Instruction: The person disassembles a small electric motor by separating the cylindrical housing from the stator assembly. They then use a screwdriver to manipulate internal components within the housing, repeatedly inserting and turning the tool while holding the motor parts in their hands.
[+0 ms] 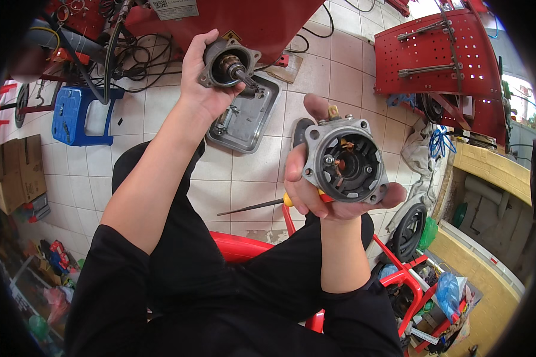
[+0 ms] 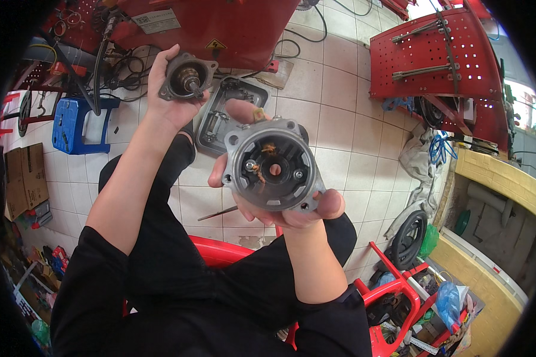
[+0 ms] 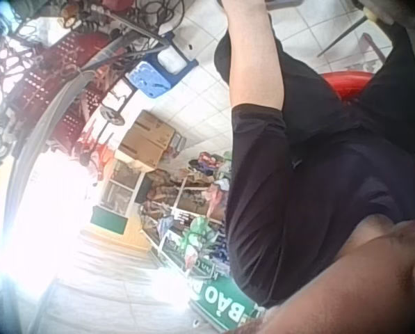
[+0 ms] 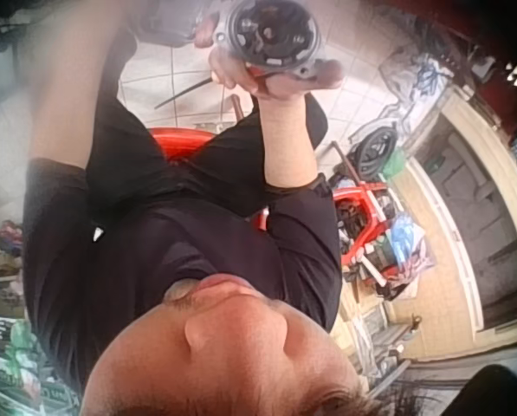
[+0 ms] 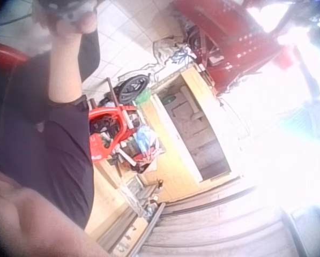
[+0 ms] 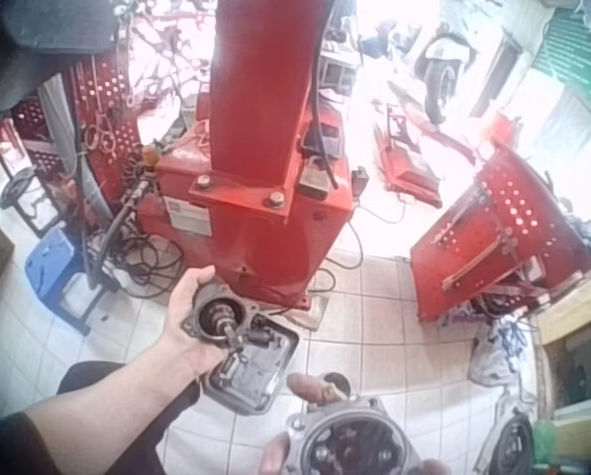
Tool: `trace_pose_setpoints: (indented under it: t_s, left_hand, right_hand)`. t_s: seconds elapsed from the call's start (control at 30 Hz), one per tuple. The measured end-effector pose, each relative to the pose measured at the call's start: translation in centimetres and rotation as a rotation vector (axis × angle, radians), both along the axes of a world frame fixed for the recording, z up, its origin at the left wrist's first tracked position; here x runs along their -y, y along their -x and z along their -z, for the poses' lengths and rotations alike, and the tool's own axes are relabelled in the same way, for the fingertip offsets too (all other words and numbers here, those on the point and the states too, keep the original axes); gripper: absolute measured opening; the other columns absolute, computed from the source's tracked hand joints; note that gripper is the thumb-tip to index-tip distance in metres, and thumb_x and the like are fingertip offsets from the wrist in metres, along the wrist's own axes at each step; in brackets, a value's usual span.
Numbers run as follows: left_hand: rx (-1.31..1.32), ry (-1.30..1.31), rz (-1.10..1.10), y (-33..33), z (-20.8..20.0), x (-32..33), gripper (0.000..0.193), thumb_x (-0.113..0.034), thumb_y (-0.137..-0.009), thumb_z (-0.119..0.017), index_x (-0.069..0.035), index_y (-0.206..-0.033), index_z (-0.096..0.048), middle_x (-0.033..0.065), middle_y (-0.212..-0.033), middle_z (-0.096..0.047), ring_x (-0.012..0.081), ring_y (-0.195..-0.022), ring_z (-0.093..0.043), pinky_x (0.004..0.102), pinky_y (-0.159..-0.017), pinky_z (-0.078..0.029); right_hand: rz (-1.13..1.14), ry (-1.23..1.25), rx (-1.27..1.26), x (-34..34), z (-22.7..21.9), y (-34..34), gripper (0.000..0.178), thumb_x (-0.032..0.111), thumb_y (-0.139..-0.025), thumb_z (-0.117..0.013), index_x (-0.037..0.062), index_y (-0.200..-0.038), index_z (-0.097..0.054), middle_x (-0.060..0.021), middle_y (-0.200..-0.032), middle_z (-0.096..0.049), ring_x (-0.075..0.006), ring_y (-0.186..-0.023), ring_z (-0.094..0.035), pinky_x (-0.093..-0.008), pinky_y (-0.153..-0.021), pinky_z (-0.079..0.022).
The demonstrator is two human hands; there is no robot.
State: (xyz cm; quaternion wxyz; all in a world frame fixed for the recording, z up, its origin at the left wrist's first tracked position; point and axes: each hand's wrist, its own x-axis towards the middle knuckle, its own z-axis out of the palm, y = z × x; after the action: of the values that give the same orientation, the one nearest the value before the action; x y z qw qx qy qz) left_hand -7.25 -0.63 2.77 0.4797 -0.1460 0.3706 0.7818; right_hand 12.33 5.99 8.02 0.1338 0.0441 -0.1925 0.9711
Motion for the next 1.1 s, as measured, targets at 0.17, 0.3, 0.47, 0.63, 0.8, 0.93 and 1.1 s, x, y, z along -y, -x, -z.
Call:
trace_pose_setpoints:
  t_s: [0.17, 0.3, 0.47, 0.63, 0.8, 0.93, 1.1]
  left_hand:
    - [-0.011, 0.014, 0.006, 0.0, 0.2, 0.0, 0.030, -0.046, -0.077, -0.059, -0.016, -0.081, -0.061, -0.0012, -0.071, -0.064, 0.0136, -0.066, -0.060, 0.0293, -0.051, -0.040]
    - [0.027, -0.009, -0.018, -0.1, 0.0, -0.1, 0.026, -0.043, -0.076, -0.064, -0.017, -0.075, -0.060, -0.0002, -0.074, -0.061, 0.0169, -0.067, -0.056, 0.0324, -0.053, -0.039]
    - [0.076, -0.077, -0.011, -0.1, 0.0, 0.1, 0.031, -0.044, -0.077, -0.062, -0.013, -0.077, -0.062, 0.0024, -0.073, -0.060, 0.0181, -0.065, -0.053, 0.0291, -0.050, -0.037]
    - [0.165, -0.198, 0.064, 0.4, 1.2, 0.3, 0.031, -0.045, -0.077, -0.060, -0.014, -0.077, -0.061, 0.0018, -0.073, -0.063, 0.0161, -0.063, -0.058, 0.0295, -0.047, -0.043]
    - [0.201, -0.216, 0.074, 0.3, 1.2, 0.2, 0.031, -0.045, -0.077, -0.060, -0.014, -0.076, -0.062, 0.0018, -0.072, -0.063, 0.0165, -0.061, -0.058, 0.0298, -0.045, -0.044]
    - [0.156, -0.144, 0.011, -0.3, 0.2, 0.0, 0.041, -0.045, -0.079, -0.059, -0.004, -0.085, -0.063, 0.0038, -0.070, -0.058, 0.0178, -0.062, -0.048, 0.0255, -0.050, -0.036]
    - [0.139, -0.127, 0.015, -0.3, 0.4, 0.0, 0.039, -0.045, -0.079, -0.059, -0.006, -0.083, -0.063, 0.0034, -0.070, -0.058, 0.0183, -0.062, -0.049, 0.0257, -0.050, -0.037]
  right_hand:
    - [0.008, -0.017, 0.030, 0.0, -0.1, -0.1, 0.136, 0.076, -0.052, -0.072, -0.0088, -0.140, -0.015, -0.0346, -0.098, -0.057, -0.0041, -0.035, -0.043, -0.0177, -0.044, -0.047]
    - [0.027, -0.002, 0.021, 0.3, 0.0, 0.0, 0.136, 0.077, -0.051, -0.071, -0.0094, -0.140, -0.015, -0.0335, -0.098, -0.058, -0.0039, -0.035, -0.042, -0.0171, -0.042, -0.045]
    - [0.024, -0.079, 0.105, 0.1, 0.1, -0.1, 0.135, 0.079, -0.053, -0.069, -0.0091, -0.141, -0.016, -0.0328, -0.099, -0.058, -0.0041, -0.035, -0.043, -0.0168, -0.040, -0.044]
    - [0.045, -0.067, 0.094, 0.3, 0.3, 0.0, 0.134, 0.080, -0.055, -0.066, -0.0089, -0.141, -0.016, -0.0334, -0.099, -0.058, -0.0043, -0.034, -0.042, -0.0170, -0.039, -0.043]
    - [0.046, -0.043, 0.053, 0.3, 0.6, 0.1, 0.132, 0.080, -0.056, -0.065, -0.0089, -0.141, -0.016, -0.0337, -0.099, -0.058, -0.0042, -0.033, -0.041, -0.0174, -0.038, -0.042]
    - [0.039, -0.042, 0.023, 0.2, 0.7, 0.2, 0.132, 0.081, -0.056, -0.064, -0.0089, -0.141, -0.016, -0.0337, -0.099, -0.057, -0.0039, -0.033, -0.040, -0.0172, -0.037, -0.041]
    - [0.037, -0.047, 0.044, 0.2, 0.5, 0.1, 0.131, 0.081, -0.057, -0.063, -0.0087, -0.141, -0.017, -0.0334, -0.099, -0.057, -0.0033, -0.034, -0.040, -0.0167, -0.037, -0.040]
